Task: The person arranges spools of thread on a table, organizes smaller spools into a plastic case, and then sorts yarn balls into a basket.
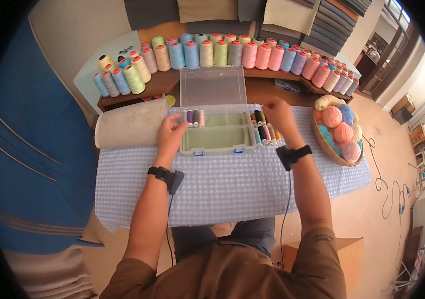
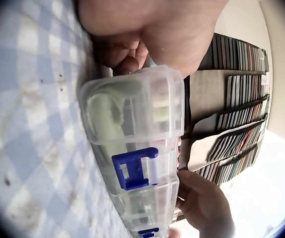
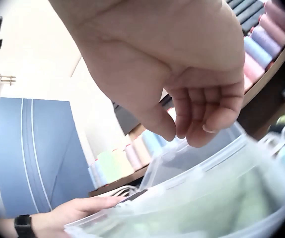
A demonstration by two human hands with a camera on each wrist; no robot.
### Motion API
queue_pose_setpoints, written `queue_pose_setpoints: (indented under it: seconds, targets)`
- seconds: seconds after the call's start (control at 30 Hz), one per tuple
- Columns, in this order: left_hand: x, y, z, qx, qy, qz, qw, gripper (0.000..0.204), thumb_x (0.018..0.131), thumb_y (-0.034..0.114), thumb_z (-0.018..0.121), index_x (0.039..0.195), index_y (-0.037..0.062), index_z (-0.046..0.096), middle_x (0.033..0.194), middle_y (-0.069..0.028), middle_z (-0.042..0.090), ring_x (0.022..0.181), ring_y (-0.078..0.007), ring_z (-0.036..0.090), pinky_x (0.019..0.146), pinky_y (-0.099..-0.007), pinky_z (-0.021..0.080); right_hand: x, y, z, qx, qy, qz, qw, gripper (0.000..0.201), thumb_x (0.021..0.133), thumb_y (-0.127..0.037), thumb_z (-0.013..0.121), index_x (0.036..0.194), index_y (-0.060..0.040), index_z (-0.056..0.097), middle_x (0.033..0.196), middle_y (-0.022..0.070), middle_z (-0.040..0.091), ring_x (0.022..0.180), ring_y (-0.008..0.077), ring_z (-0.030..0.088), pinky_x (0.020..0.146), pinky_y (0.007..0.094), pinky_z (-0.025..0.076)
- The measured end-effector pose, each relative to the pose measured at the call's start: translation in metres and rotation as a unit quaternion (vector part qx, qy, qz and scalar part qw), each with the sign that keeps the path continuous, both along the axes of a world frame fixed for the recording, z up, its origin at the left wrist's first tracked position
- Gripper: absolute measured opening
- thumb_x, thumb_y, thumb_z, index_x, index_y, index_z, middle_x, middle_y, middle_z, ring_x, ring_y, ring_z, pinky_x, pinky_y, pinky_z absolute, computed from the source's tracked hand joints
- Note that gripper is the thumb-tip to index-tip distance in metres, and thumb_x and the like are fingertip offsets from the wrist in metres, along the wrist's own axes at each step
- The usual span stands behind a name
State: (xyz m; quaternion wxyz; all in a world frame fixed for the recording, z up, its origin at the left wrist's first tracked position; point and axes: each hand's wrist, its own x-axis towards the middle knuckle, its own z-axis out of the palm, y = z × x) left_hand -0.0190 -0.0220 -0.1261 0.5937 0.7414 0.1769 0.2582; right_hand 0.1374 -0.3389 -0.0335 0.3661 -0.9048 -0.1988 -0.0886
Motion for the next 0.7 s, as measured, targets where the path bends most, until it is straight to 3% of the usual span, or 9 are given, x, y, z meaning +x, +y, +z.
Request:
queue_pose_setpoints:
  seconds: [0.07,0.2,0.3,0.4,0.5,0.63,0.7]
  targets:
    - [0.002,0.002,-0.002,-0.004,-0.001,0.0,1.0,0.045,0.089,0.019,0.079,0.128,0.0022,0.062,0.084,-0.0019,0.065,0.076,-0.012,0.062,0.071,-0.0288,0.05,0.017,-0.034,-0.004,-0.051,-0.001,-0.044,0.998,0.027,0.085,-0.025,0.073,0.098,-0.0017,0.075,0.089,0.0197,0.075,0.087,0.0346,0.074,0.081,0.0415,0.057]
    - [0.003,0.004,-0.007,-0.011,-0.002,-0.003,1.0,0.046,0.088,0.021,0.079,0.128,0.0034,0.062,0.083,-0.0014,0.063,0.076,-0.0134,0.061,0.071,-0.0311,0.051,0.028,-0.066,-0.027,-0.074,0.087,-0.045,0.992,0.034,0.081,-0.032,0.078,0.096,-0.0013,0.075,0.086,0.02,0.075,0.084,0.0337,0.073,0.08,0.0414,0.057]
    - [0.001,0.003,-0.004,-0.014,-0.005,-0.012,1.0,0.046,0.089,0.021,0.078,0.128,0.0029,0.062,0.084,-0.0016,0.063,0.076,-0.0136,0.061,0.071,-0.0313,0.051,0.012,-0.064,-0.025,-0.101,0.121,-0.037,0.987,0.034,0.081,-0.031,0.078,0.094,0.0002,0.075,0.08,0.0183,0.074,0.076,0.0296,0.073,0.074,0.0396,0.057]
    - [0.001,0.004,-0.005,-0.014,-0.006,-0.014,1.0,0.047,0.089,0.021,0.078,0.128,0.0024,0.062,0.085,-0.002,0.064,0.076,-0.0137,0.061,0.072,-0.0311,0.051,-0.002,-0.06,-0.015,-0.12,0.161,-0.021,0.979,0.031,0.085,-0.027,0.076,0.096,0.0018,0.074,0.076,0.0106,0.072,0.063,0.0164,0.067,0.056,0.0306,0.054]
    - [0.001,0.004,-0.005,-0.017,-0.011,-0.017,1.0,0.047,0.089,0.021,0.078,0.129,0.0021,0.061,0.085,-0.0024,0.064,0.077,-0.0138,0.061,0.072,-0.0308,0.051,-0.005,-0.059,-0.017,-0.096,0.209,-0.027,0.973,0.031,0.086,-0.026,0.076,0.097,0.0025,0.073,0.075,0.0095,0.072,0.063,0.0157,0.067,0.054,0.0298,0.053]
    - [0.0,0.005,-0.006,-0.011,-0.013,-0.023,1.0,0.046,0.092,0.018,0.077,0.131,0.0007,0.059,0.087,-0.0019,0.065,0.079,-0.0105,0.061,0.071,-0.027,0.048,-0.006,-0.057,-0.021,-0.092,0.201,-0.039,0.975,0.029,0.087,-0.024,0.074,0.097,0.0026,0.072,0.074,0.0089,0.071,0.062,0.0155,0.067,0.053,0.0294,0.053]
    - [0.0,0.005,-0.006,-0.019,-0.014,-0.019,1.0,0.049,0.089,0.021,0.079,0.13,0.0017,0.061,0.086,-0.002,0.064,0.078,-0.0127,0.061,0.072,-0.0293,0.05,-0.01,-0.052,-0.016,-0.091,0.19,-0.05,0.976,0.028,0.087,-0.023,0.073,0.098,0.0026,0.072,0.074,0.0089,0.071,0.061,0.0158,0.067,0.052,0.0295,0.053]
